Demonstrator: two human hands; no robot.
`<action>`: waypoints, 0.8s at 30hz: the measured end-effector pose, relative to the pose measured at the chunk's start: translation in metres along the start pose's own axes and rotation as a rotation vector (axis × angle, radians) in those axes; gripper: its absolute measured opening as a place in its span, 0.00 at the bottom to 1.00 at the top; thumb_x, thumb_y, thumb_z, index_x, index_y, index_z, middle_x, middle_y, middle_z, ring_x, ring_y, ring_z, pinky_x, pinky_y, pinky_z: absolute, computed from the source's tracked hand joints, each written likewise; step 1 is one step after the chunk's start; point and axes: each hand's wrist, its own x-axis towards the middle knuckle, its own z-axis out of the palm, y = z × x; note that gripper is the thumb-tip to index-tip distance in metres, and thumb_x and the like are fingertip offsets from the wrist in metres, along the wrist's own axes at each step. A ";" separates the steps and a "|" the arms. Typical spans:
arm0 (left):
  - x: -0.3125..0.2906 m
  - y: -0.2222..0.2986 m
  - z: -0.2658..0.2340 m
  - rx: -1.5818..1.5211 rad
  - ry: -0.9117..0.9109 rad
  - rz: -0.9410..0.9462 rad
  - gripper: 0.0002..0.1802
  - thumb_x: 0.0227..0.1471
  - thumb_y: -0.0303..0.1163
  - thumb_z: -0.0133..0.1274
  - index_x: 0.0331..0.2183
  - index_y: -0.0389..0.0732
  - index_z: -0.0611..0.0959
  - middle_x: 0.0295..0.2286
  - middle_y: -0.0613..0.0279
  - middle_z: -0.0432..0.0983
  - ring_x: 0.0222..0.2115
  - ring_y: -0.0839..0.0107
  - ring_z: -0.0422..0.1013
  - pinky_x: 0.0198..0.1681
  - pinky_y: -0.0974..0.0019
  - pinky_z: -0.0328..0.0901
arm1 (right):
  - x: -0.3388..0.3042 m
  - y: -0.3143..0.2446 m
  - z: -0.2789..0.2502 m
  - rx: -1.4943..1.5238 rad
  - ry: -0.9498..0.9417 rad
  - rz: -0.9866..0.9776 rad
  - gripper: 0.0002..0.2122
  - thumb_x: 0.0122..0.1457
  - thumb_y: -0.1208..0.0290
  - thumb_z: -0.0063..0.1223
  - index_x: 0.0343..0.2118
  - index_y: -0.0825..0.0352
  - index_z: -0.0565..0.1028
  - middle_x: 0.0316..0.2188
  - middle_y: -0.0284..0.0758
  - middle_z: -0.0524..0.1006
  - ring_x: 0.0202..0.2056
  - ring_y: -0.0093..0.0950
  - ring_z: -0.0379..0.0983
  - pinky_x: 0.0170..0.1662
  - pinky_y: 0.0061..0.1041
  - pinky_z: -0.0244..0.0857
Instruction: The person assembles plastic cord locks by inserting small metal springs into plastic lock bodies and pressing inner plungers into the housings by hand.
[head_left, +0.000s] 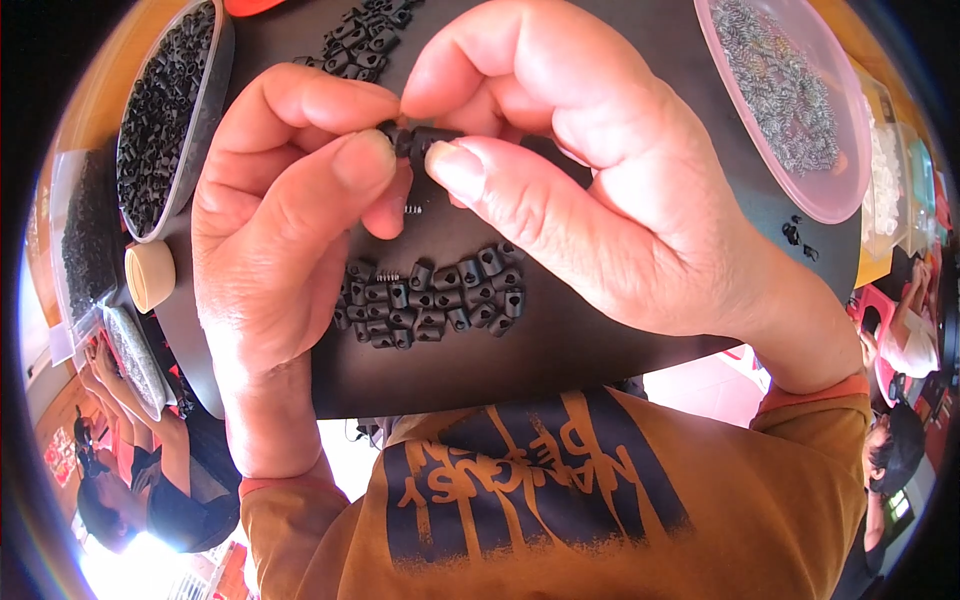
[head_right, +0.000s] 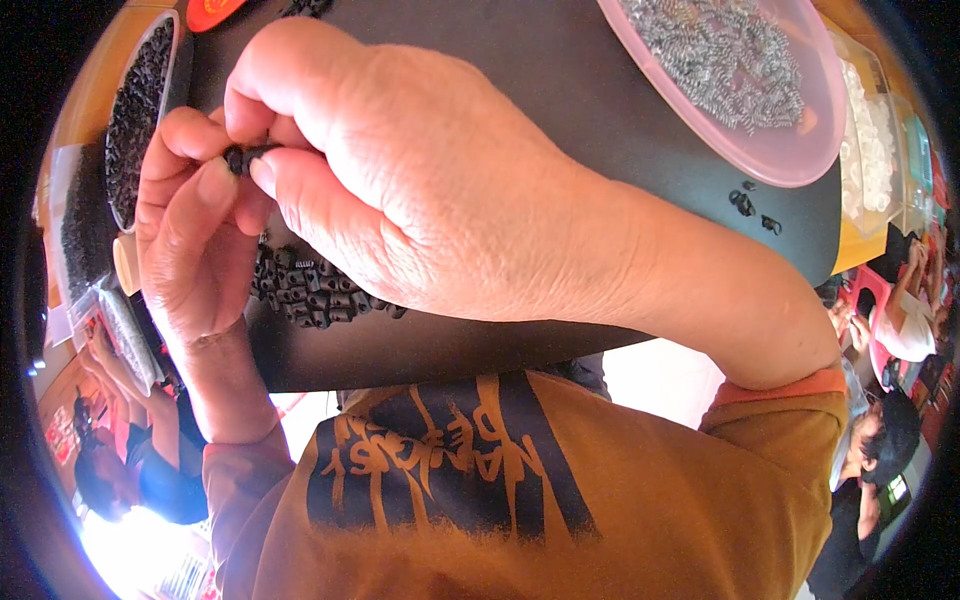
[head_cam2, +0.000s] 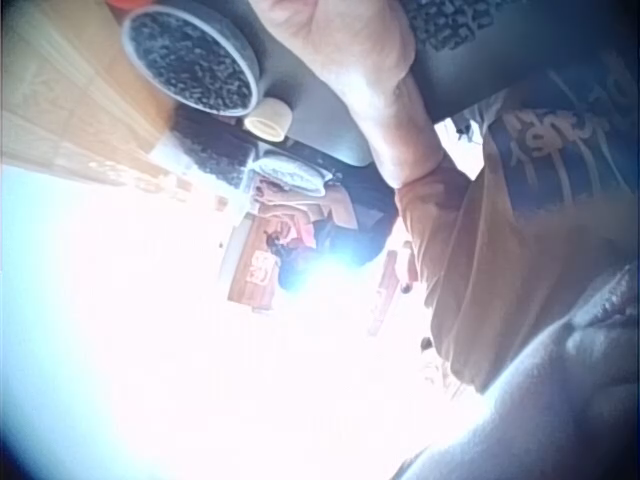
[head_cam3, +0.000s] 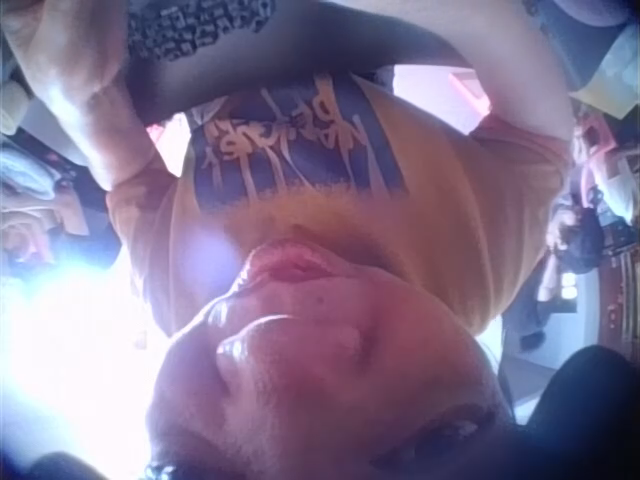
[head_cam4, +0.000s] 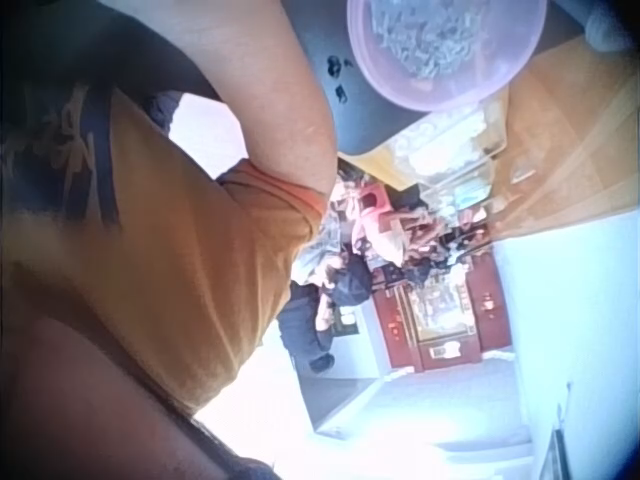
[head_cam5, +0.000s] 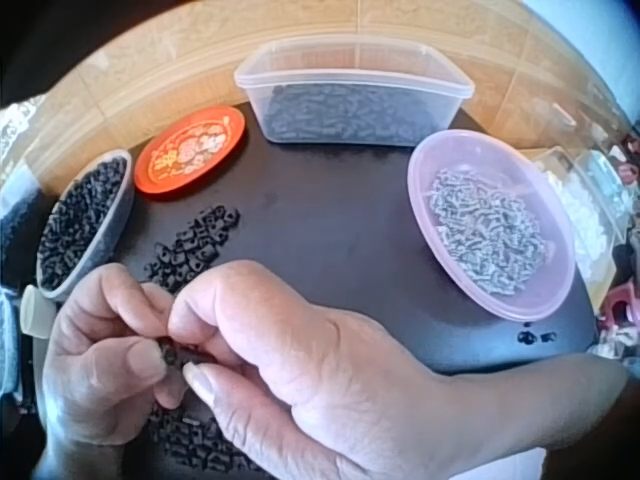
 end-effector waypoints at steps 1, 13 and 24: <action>0.000 0.001 0.000 0.001 0.000 -0.001 0.09 0.47 0.24 0.50 0.35 0.37 0.72 0.35 0.57 0.71 0.21 0.80 0.61 0.26 0.80 0.59 | -0.002 0.001 -0.007 -0.002 0.001 -0.001 0.09 0.48 0.80 0.52 0.31 0.66 0.64 0.20 0.40 0.72 0.22 0.41 0.70 0.24 0.31 0.61; 0.002 0.001 0.000 -0.151 -0.056 -0.083 0.09 0.45 0.24 0.51 0.32 0.39 0.70 0.30 0.59 0.69 0.20 0.80 0.61 0.24 0.81 0.59 | -0.004 -0.002 -0.007 -0.045 -0.001 -0.007 0.10 0.48 0.80 0.52 0.31 0.66 0.64 0.19 0.39 0.72 0.22 0.42 0.70 0.24 0.32 0.61; 0.003 -0.005 -0.003 -0.337 -0.091 -0.205 0.14 0.43 0.26 0.50 0.36 0.36 0.70 0.31 0.58 0.70 0.18 0.81 0.60 0.21 0.83 0.58 | -0.003 0.001 -0.012 -0.079 -0.006 -0.018 0.10 0.48 0.80 0.52 0.31 0.66 0.64 0.19 0.39 0.71 0.22 0.42 0.70 0.24 0.32 0.61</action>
